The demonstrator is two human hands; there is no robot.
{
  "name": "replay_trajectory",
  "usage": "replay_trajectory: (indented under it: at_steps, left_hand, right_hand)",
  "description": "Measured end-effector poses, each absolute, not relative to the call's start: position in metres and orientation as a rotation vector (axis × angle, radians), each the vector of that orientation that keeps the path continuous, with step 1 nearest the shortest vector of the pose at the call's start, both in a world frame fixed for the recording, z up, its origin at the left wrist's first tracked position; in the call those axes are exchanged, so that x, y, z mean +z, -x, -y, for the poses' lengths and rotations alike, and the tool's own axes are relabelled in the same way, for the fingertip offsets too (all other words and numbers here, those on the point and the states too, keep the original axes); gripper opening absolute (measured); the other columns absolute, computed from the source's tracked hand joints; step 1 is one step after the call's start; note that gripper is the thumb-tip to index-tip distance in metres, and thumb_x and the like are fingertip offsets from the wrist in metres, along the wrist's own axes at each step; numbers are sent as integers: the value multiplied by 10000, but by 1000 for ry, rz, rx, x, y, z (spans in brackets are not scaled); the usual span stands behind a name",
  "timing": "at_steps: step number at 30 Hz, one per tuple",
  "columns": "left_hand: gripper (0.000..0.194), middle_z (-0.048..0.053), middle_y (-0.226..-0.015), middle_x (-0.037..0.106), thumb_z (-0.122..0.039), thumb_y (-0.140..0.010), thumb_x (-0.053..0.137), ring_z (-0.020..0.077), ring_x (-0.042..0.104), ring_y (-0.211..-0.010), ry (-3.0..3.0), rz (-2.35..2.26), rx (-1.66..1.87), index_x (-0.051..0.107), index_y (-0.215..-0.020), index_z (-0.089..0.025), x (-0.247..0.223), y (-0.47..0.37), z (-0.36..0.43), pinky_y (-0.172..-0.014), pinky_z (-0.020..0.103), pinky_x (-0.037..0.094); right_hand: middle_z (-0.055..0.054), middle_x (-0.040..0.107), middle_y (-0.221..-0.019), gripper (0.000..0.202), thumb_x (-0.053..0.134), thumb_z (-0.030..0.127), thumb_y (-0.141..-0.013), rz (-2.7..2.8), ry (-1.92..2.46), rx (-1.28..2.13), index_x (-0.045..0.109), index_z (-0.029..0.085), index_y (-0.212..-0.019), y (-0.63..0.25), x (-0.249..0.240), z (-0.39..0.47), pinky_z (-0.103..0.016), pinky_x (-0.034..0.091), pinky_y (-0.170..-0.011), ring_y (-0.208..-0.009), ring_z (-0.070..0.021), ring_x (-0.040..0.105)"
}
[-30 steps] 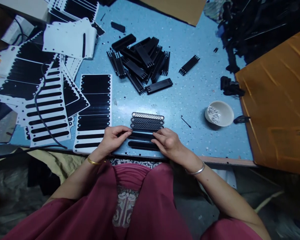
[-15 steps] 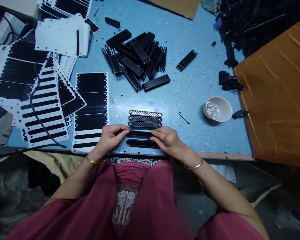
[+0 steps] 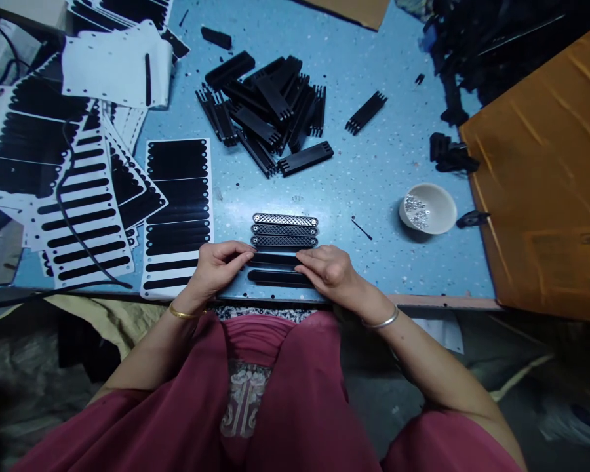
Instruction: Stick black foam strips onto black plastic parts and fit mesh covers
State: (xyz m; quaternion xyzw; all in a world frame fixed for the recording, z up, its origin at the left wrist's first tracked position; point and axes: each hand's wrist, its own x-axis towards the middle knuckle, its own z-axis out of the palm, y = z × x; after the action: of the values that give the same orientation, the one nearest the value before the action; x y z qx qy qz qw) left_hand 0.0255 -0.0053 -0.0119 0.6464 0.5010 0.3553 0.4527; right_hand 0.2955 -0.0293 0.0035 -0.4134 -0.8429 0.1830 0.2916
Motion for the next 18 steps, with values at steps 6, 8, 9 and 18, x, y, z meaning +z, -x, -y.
replay_trajectory:
  at_steps: [6, 8, 9, 18]
  left_hand:
    - [149, 64, -748, 755, -264, -804, 663, 173, 693, -684, -1587, -1228, 897, 735, -735, -154, -13, -26, 6, -650, 256, 538]
    - [151, 61, -740, 754, -269, -802, 664, 171, 690, -676, -1583, -1229, 904, 735, -730, -157, -14, -26, 6, -648, 256, 537]
    - [151, 60, -738, 754, -271, -801, 665, 171, 689, -675, -1581, -1232, 904, 735, -729, -159, -14, -26, 6, -652, 258, 538]
    - [153, 62, -744, 755, -279, -797, 664, 173, 686, -678, -1588, -1236, 870, 744, -749, -158, -10, -25, 5, -648, 256, 529]
  right_hand:
    - [-122, 761, -1011, 230, 586, 243, -943, 2368, 1125, 409, 704, 165, -1124, -296, 3, 32, -370, 579, -758, -878, -222, 718]
    - [-123, 759, -1014, 240, 579, 252, -946, 2352, 1127, 457, 699, 167, -1136, -297, 2, 31, -369, 580, -755, -878, -217, 712]
    - [-122, 759, -1010, 243, 580, 256, -945, 2332, 1122, 494, 698, 167, -1138, -298, 3, 30, -366, 582, -752, -873, -213, 710]
    - [-73, 771, -947, 237, 658, 333, -882, 2030, 1377, 746, 730, 219, -1077, -309, 8, 34, -343, 598, -747, -818, -202, 722]
